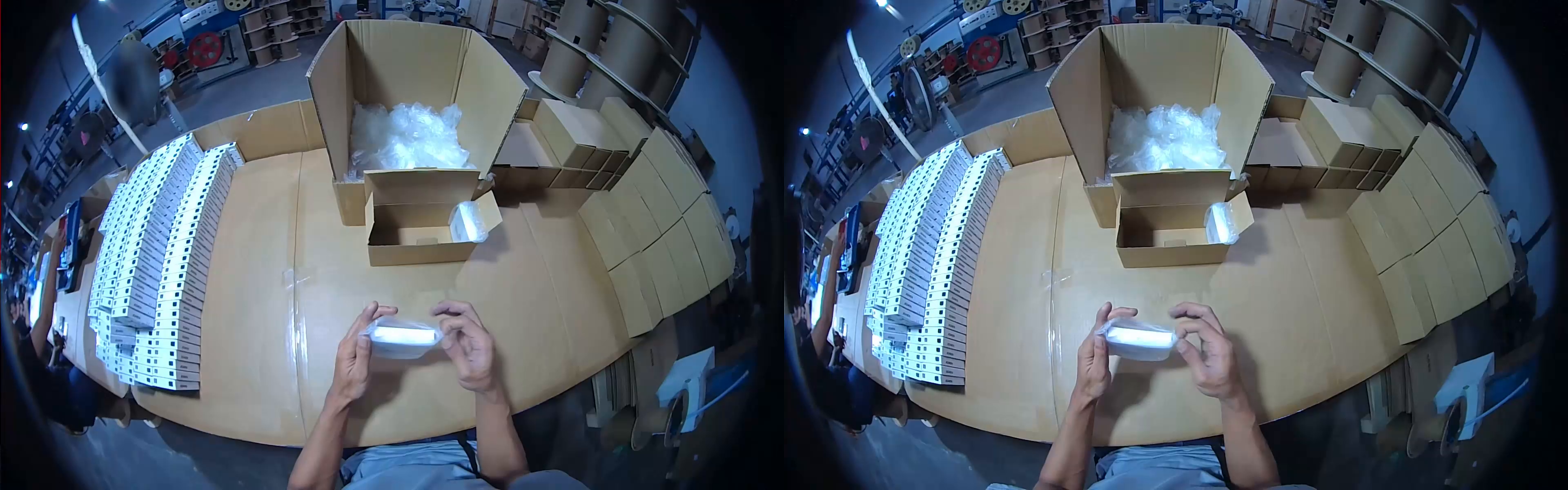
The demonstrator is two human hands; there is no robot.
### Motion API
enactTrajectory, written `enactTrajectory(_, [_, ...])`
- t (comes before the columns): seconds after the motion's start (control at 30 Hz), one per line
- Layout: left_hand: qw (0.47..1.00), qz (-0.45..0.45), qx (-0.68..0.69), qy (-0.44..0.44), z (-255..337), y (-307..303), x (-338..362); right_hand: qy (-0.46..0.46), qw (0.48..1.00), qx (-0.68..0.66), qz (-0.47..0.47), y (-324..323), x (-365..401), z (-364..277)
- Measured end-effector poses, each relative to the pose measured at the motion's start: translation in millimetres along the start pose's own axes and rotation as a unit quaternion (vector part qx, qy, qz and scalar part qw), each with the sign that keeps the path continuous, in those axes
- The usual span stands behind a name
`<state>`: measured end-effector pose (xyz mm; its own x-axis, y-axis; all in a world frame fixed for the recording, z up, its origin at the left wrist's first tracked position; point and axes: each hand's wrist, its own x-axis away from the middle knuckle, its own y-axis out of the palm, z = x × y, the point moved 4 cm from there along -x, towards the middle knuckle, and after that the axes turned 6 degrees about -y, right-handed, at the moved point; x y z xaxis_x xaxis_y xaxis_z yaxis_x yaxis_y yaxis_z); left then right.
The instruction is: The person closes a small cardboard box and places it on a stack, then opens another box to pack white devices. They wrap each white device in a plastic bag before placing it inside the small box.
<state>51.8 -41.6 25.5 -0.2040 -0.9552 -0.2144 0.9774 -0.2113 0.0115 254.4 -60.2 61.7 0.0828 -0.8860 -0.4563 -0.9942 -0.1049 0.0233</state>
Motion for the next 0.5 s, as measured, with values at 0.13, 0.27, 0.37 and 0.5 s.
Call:
enactTrajectory(0.13, [0.999,0.023,0.011,-0.019,-10,-1,5,0.0,1.0,0.008,-0.021,-4,-1,2])
enactTrajectory(0.27, [0.993,0.068,0.083,-0.059,-24,5,11,0.039,0.993,-0.099,0.042,0,1,22])
enactTrajectory(0.37, [0.985,0.11,0.109,-0.082,-23,10,14,0.09,0.995,-0.03,0.017,9,8,33])
enactTrajectory(0.5, [0.992,0.04,0.088,-0.084,-9,15,8,0.12,0.992,-0.01,0.026,16,19,49])
